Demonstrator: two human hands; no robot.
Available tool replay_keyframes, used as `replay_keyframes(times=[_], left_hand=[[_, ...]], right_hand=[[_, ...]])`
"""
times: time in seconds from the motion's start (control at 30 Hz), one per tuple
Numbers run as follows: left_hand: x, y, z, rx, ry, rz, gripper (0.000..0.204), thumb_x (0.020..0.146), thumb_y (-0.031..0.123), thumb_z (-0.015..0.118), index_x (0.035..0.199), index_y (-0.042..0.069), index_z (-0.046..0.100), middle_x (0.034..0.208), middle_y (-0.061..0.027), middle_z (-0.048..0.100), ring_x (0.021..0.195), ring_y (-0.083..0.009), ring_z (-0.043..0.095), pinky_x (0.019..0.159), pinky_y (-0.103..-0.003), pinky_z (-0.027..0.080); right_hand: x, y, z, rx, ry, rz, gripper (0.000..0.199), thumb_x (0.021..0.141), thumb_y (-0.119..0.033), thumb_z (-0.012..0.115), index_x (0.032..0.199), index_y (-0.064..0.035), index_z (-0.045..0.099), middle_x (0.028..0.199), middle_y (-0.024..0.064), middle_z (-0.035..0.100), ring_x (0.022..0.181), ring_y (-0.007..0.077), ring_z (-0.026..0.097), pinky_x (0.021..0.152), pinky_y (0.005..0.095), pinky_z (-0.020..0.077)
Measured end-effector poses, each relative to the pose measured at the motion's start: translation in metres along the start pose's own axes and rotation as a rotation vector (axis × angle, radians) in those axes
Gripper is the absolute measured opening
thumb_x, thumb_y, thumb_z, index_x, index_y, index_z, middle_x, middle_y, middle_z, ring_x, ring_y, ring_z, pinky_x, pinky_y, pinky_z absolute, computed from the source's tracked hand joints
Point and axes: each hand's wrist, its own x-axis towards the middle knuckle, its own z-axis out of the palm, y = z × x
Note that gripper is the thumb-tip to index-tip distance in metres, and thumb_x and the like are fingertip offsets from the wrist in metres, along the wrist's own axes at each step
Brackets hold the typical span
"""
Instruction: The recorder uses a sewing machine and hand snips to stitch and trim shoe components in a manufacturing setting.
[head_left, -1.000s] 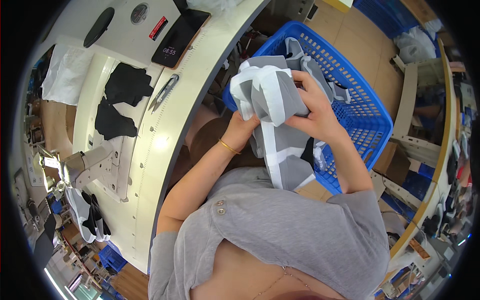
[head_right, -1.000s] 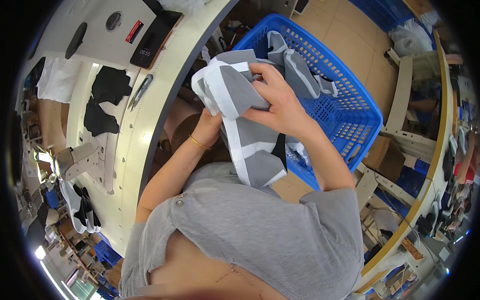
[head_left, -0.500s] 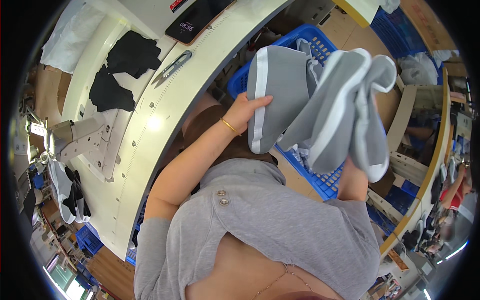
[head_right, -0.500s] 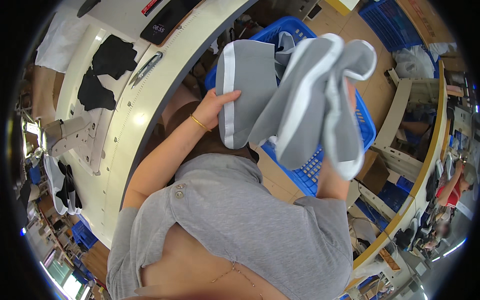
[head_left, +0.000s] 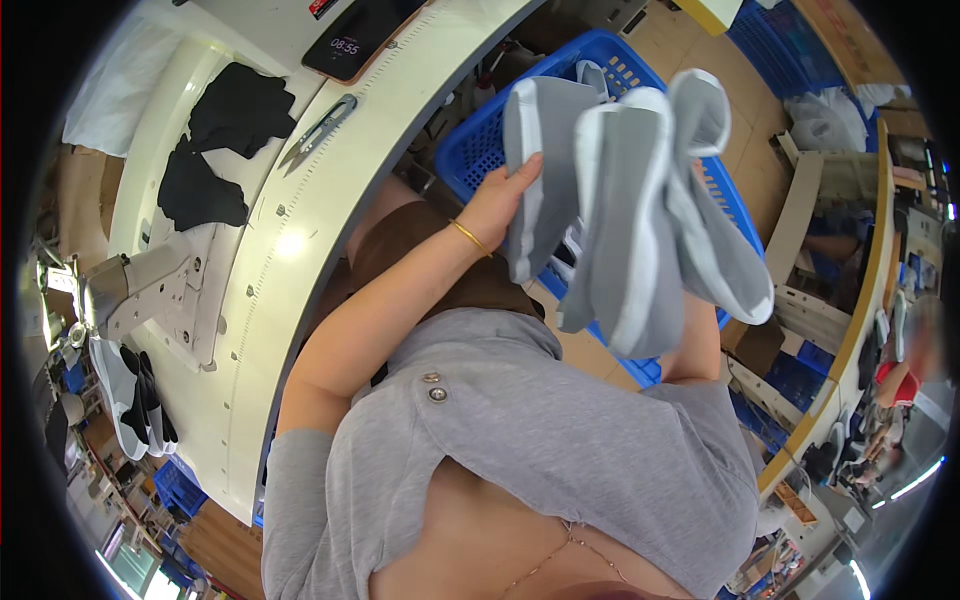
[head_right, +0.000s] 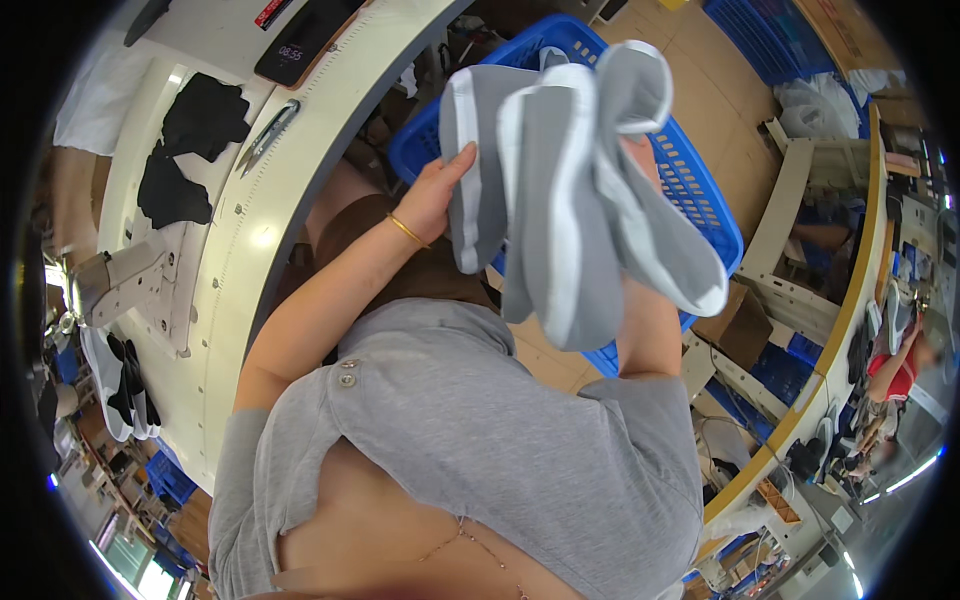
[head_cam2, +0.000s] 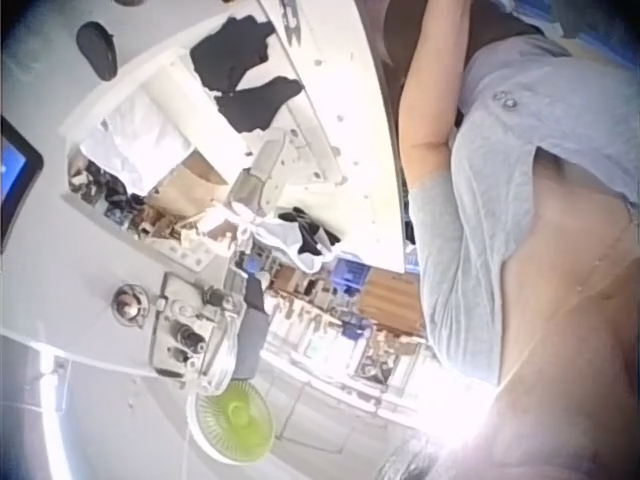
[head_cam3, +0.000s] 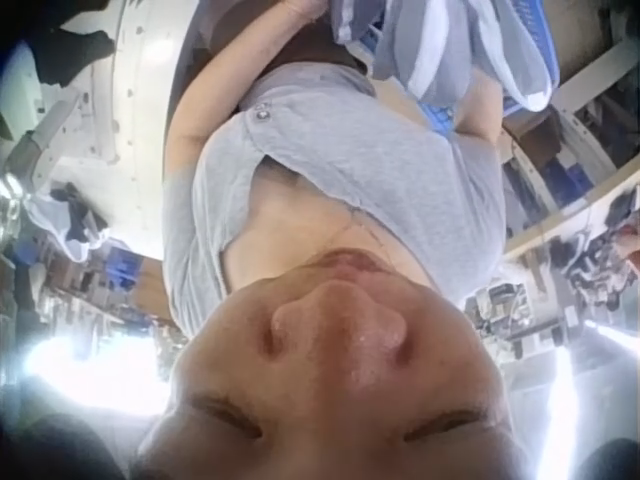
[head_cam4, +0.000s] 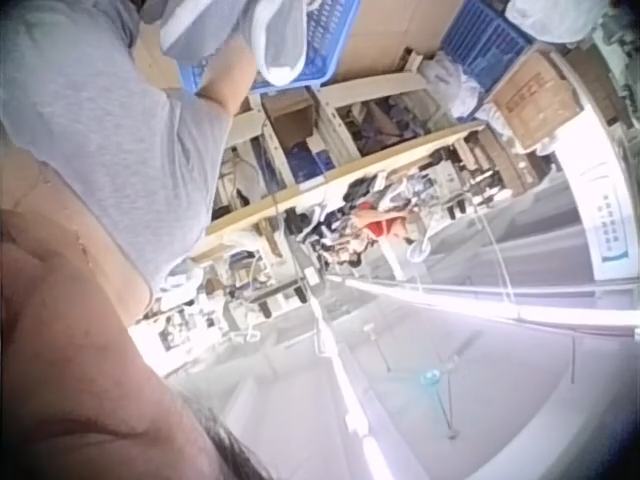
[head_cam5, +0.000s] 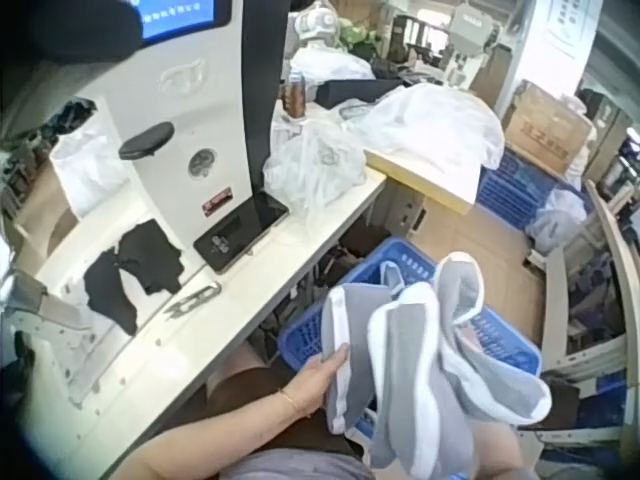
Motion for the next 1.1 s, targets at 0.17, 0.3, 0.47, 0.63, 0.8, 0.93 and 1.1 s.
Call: replay_keyframes(times=[0.17,0.3,0.47,0.63,0.8,0.93,1.1], left_hand=[[-0.016,0.001,0.011,-0.001,-0.089,0.091,0.066,0.088,0.039,0.069,0.134,-0.003,0.046,0.131,-0.0149,0.054,0.118,-0.0204,0.053,0.099,-0.033,0.043],[-0.015,0.004,0.000,0.088,-0.036,0.019,0.051,0.083,0.011,0.065,0.130,-0.002,0.049,0.117,-0.0123,0.062,0.103,-0.0215,0.063,0.091,-0.035,0.051],[-0.004,0.007,-0.023,-0.044,-0.028,-0.062,0.042,0.085,0.013,0.063,0.123,-0.004,0.055,0.109,-0.0165,0.066,0.095,-0.0255,0.067,0.087,-0.037,0.054],[0.001,0.018,-0.028,-0.135,-0.139,-0.223,0.043,0.082,0.016,0.065,0.120,-0.003,0.057,0.108,-0.0155,0.066,0.097,-0.0251,0.066,0.085,-0.037,0.055],[0.004,0.028,-0.033,-0.274,-0.156,-0.237,0.039,0.086,0.018,0.056,0.119,-0.003,0.058,0.110,-0.0171,0.066,0.098,-0.0276,0.066,0.089,-0.040,0.054],[-0.001,0.033,-0.027,-0.238,-0.095,-0.247,0.040,0.085,0.016,0.052,0.120,-0.003,0.058,0.110,-0.0195,0.065,0.098,-0.0295,0.066,0.091,-0.041,0.053],[0.006,0.036,-0.034,-0.247,-0.188,-0.326,0.036,0.088,0.017,0.050,0.116,-0.003,0.060,0.106,-0.0177,0.067,0.094,-0.0279,0.067,0.088,-0.041,0.055]], right_hand=[[0.010,0.013,0.020,-0.184,0.073,-0.020,0.032,0.080,-0.012,0.076,0.108,-0.0011,0.067,0.099,0.0067,0.070,0.085,0.0145,0.066,0.076,0.0281,0.0520],[0.012,0.010,0.031,-0.427,0.197,-0.099,0.029,0.081,-0.018,0.075,0.106,-0.0025,0.069,0.096,0.0063,0.070,0.084,0.0143,0.064,0.077,0.0282,0.0503],[0.018,-0.057,-0.010,-0.067,0.590,-0.688,0.019,0.088,-0.008,0.063,0.103,0.0034,0.065,0.099,0.0111,0.068,0.084,0.0175,0.064,0.076,0.0303,0.0519],[-0.003,-0.035,-0.034,-1.352,0.196,-0.672,0.024,0.086,-0.009,0.061,0.109,-0.0009,0.064,0.112,0.0124,0.066,0.105,0.0263,0.061,0.089,0.0354,0.0472],[-0.033,-0.019,0.038,-1.230,-0.560,-0.969,0.042,0.078,-0.004,0.064,0.119,-0.0046,0.061,0.127,0.0105,0.062,0.113,0.0271,0.060,0.096,0.0395,0.0441],[-0.046,-0.017,0.044,-1.217,-0.617,-0.848,0.048,0.076,-0.004,0.063,0.123,-0.0033,0.058,0.136,0.0108,0.055,0.117,0.0290,0.057,0.099,0.0414,0.0419],[-0.057,-0.015,0.039,-1.459,-0.667,-0.881,0.056,0.075,-0.009,0.064,0.129,-0.0012,0.052,0.141,0.0151,0.049,0.125,0.0313,0.051,0.101,0.0461,0.0397]])
